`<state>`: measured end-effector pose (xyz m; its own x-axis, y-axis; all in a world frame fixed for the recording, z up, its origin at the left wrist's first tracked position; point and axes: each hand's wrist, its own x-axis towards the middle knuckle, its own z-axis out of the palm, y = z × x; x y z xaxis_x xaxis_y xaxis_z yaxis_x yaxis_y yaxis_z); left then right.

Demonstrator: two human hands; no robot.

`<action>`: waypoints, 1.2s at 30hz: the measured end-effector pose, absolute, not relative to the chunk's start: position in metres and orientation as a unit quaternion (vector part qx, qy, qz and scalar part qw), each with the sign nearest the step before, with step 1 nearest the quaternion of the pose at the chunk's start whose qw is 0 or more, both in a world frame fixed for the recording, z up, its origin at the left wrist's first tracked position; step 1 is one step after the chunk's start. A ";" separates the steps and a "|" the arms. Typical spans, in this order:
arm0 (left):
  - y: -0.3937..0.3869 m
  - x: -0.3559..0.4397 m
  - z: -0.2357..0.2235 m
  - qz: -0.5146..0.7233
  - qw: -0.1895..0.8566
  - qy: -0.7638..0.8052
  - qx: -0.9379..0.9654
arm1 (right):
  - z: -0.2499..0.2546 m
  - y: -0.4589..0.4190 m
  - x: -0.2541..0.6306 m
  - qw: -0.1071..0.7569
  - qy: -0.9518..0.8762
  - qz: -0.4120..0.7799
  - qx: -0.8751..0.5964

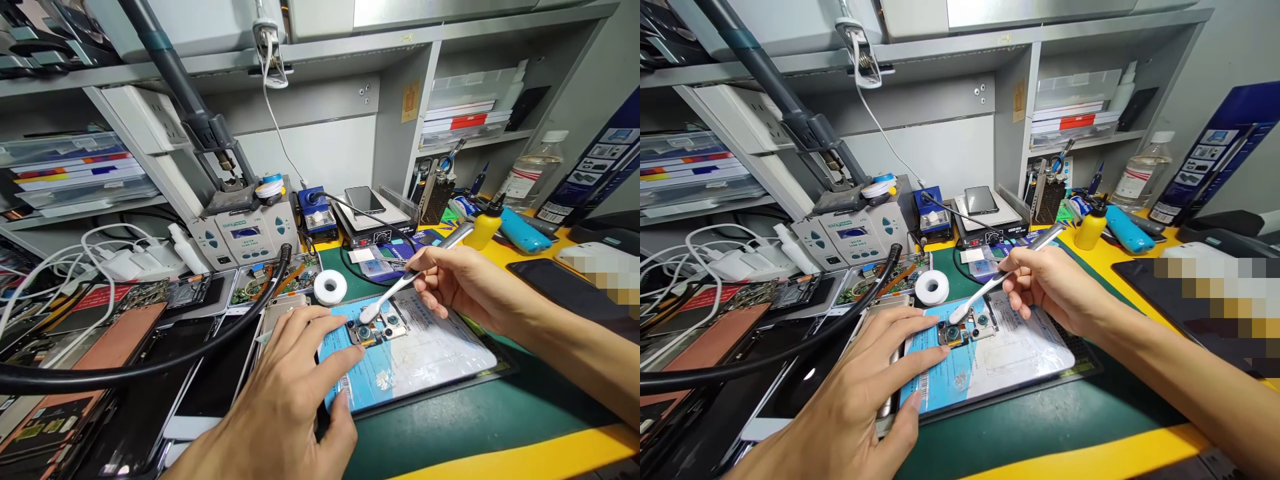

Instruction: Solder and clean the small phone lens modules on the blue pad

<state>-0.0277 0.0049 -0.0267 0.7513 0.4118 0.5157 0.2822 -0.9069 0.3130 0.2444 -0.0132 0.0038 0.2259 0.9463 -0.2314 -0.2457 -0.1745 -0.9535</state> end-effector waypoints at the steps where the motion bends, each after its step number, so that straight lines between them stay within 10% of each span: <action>1: 0.005 -0.028 -0.027 0.300 0.107 0.186 0.929 | 0.004 -0.013 0.244 0.558 -0.318 0.535 -0.549; 36: 0.010 -0.029 -0.027 0.313 0.099 0.172 0.929 | -0.002 -0.011 0.242 0.610 -0.325 0.436 -0.576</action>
